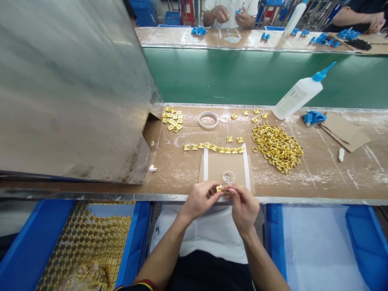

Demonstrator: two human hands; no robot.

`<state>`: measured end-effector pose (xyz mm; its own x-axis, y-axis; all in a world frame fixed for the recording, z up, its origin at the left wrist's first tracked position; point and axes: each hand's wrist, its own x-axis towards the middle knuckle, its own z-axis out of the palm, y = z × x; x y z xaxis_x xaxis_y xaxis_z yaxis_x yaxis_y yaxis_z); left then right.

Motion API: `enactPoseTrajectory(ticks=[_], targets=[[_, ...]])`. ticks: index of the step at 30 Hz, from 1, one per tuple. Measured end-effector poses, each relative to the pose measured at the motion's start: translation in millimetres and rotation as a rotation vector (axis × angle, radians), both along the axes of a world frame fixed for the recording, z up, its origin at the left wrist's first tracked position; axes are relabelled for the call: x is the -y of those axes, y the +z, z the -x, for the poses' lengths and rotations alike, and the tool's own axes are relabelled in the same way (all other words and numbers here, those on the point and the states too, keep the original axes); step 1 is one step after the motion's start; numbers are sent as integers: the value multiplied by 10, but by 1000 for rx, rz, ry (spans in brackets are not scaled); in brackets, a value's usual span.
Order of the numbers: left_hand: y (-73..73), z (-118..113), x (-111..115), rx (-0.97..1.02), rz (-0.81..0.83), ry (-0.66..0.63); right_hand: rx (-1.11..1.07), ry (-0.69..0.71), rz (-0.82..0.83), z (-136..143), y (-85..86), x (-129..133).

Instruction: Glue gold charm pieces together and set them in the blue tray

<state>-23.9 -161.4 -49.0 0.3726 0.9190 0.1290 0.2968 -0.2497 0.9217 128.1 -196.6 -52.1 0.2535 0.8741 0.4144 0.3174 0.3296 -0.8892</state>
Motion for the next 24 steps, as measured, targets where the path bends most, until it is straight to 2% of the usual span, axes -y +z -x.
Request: enactPoseTrajectory(ticks=[24], targets=[[-18,0,-3,10,13,5,106,-22,-1,6,16,-14]])
